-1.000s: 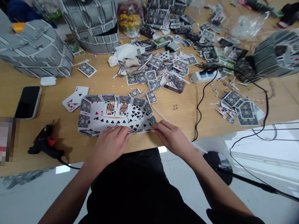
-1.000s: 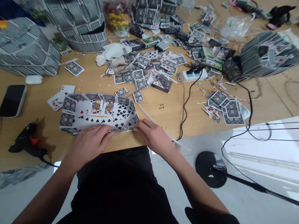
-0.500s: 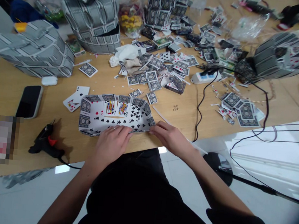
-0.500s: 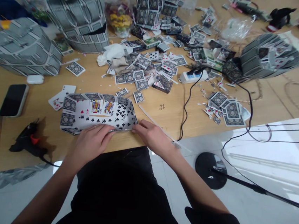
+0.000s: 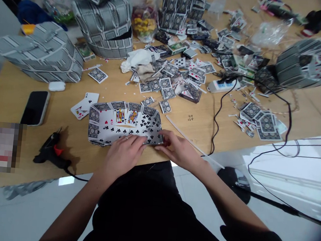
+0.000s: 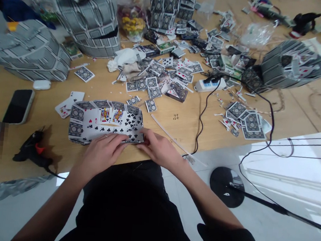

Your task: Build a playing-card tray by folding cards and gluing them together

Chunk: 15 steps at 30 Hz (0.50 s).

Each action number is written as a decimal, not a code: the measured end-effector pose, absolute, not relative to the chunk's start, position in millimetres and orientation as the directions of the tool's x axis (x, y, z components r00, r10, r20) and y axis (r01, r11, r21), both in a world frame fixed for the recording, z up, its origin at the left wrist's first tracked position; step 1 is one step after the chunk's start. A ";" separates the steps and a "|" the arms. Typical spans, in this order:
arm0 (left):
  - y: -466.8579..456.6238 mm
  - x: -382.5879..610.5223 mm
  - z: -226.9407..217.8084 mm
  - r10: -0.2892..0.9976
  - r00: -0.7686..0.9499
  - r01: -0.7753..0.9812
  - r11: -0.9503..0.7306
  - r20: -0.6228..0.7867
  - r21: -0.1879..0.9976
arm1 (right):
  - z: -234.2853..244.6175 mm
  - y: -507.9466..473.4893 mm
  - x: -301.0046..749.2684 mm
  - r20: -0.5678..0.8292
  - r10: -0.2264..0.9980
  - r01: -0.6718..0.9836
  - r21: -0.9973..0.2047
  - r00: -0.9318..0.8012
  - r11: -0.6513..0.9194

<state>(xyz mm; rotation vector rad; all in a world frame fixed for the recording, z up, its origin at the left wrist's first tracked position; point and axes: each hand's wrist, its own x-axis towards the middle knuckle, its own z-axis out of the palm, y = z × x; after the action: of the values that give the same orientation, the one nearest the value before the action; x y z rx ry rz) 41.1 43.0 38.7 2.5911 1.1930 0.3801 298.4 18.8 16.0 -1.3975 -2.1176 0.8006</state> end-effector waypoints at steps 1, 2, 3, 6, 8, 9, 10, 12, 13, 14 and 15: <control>42.2 38.4 41.7 0.769 0.617 0.684 -0.630 0.170 0.367 | 16.1 18.9 299.9 0.074 0.939 0.637 -0.717 -0.335 0.283; 41.5 34.1 45.0 0.769 0.599 0.665 -0.633 0.224 0.396 | 16.1 19.3 301.4 0.084 0.952 0.629 -0.733 -0.296 0.260; 41.0 28.0 48.3 0.772 0.569 0.647 -0.632 0.283 0.425 | 15.7 20.4 302.7 0.106 0.962 0.621 -0.745 -0.250 0.243; 43.4 0.9 53.1 0.827 0.364 0.661 -0.553 0.428 0.507 | 10.8 27.0 302.2 0.217 0.968 0.582 -0.774 -0.127 0.250; 49.4 -20.0 48.9 0.866 0.125 0.707 -0.421 0.485 0.569 | 4.7 34.0 296.6 0.260 0.957 0.547 -0.787 -0.128 0.286; 53.6 -29.6 44.4 0.877 0.016 0.705 -0.350 0.480 0.617 | 1.3 38.0 292.2 0.263 0.952 0.529 -0.792 -0.154 0.304; 58.3 -38.0 38.5 0.885 -0.082 0.671 -0.291 0.458 0.682 | -1.9 42.0 287.3 0.254 0.948 0.519 -0.794 -0.190 0.317; 67.7 -50.5 24.0 0.914 -0.228 0.526 -0.173 0.334 0.833 | -6.8 49.5 277.0 0.232 0.939 0.516 -0.789 -0.253 0.334; 71.9 -54.6 16.3 0.932 -0.258 0.443 -0.122 0.257 0.888 | -8.2 52.8 272.5 0.228 0.934 0.515 -0.786 -0.276 0.343; 75.3 -57.5 8.5 0.947 -0.263 0.364 -0.079 0.184 0.928 | -8.8 55.7 268.8 0.227 0.929 0.511 -0.784 -0.291 0.352; 78.0 -59.6 1.1 0.959 -0.256 0.297 -0.039 0.119 0.954 | -8.7 58.1 266.1 0.226 0.926 0.505 -0.786 -0.302 0.357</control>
<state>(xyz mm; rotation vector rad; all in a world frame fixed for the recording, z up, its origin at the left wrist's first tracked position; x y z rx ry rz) -59.6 78.0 1.1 1.3467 1.5985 1.3224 266.1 58.1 -8.7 -1.2424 -1.9401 0.7889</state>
